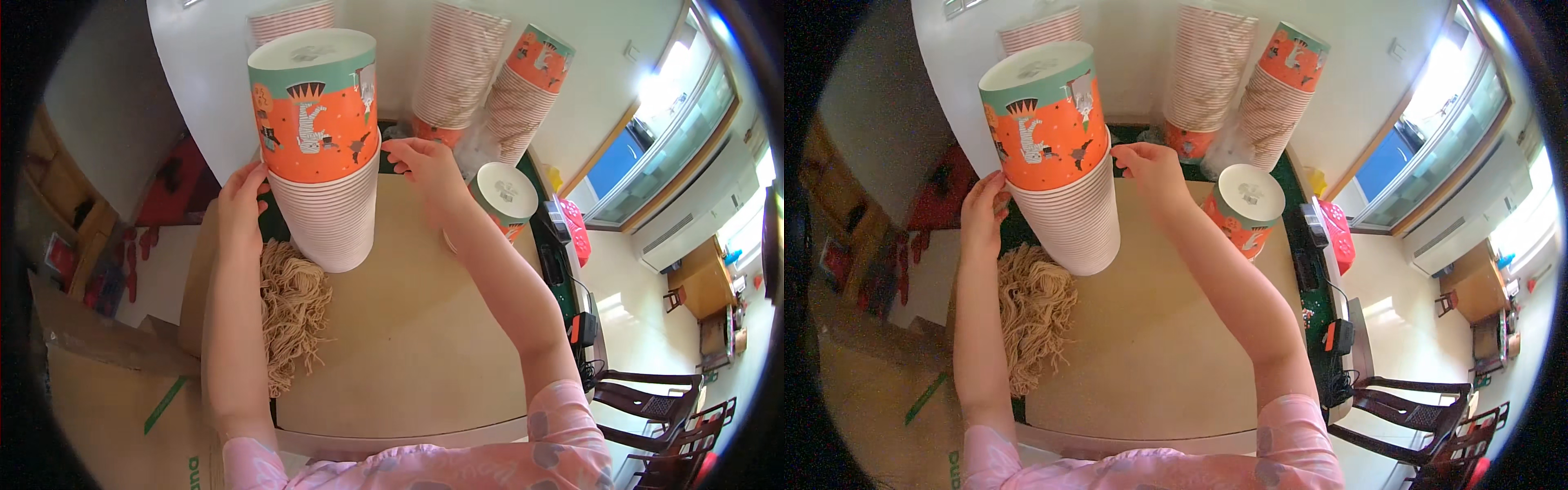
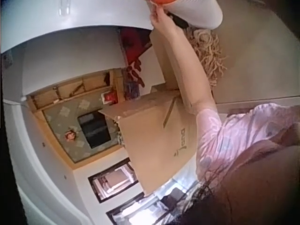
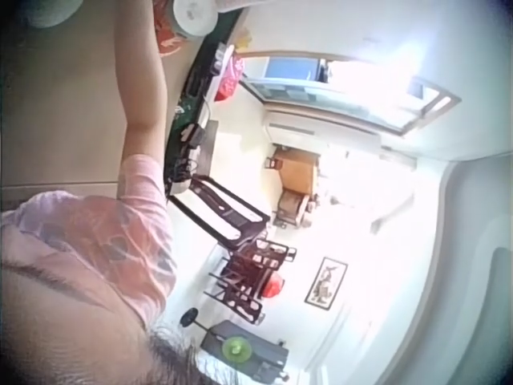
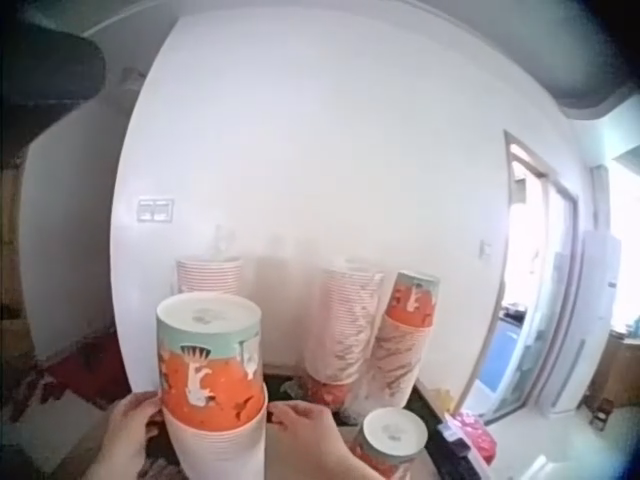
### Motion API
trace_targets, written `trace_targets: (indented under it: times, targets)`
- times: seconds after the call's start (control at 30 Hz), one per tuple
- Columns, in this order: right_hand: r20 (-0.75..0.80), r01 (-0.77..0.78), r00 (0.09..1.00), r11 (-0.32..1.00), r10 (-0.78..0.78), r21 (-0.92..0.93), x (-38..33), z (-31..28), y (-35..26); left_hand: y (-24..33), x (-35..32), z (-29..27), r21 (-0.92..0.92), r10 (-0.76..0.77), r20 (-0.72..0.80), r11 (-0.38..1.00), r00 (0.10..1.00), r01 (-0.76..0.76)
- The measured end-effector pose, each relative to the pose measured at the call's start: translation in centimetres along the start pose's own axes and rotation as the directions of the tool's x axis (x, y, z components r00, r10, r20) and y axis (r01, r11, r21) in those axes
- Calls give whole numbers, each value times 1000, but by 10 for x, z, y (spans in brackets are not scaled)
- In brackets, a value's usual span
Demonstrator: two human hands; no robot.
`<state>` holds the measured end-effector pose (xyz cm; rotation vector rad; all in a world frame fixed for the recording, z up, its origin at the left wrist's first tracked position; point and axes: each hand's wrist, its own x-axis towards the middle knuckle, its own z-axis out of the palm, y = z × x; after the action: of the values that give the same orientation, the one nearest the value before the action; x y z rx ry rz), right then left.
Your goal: Manually placing rubber bands around the rim of a paper bowl in a packaging area.
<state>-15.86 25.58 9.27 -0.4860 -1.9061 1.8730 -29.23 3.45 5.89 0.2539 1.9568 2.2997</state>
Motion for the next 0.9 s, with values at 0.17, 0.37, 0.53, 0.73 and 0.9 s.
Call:
trace_targets:
  times: [0.17,0.37,0.53,0.73,0.9]
  targets:
    - [-22,-89,996,996,88,-16,7,4,-7,8,-1,-2,-4,-10,37,1000,999,10]
    - [41,-133,991,990,131,47,9,2,-15,23,0,0,9,13,78,1000,997,-14]
    - [55,-116,993,980,108,161,11,8,-27,36,-1,4,-76,62,74,996,995,-56]
    - [212,59,964,905,-161,421,23,2,-26,57,-9,12,-116,202,60,974,978,-194]
    - [214,131,938,850,-273,510,1,3,-75,89,-31,23,-442,378,21,834,926,-330]
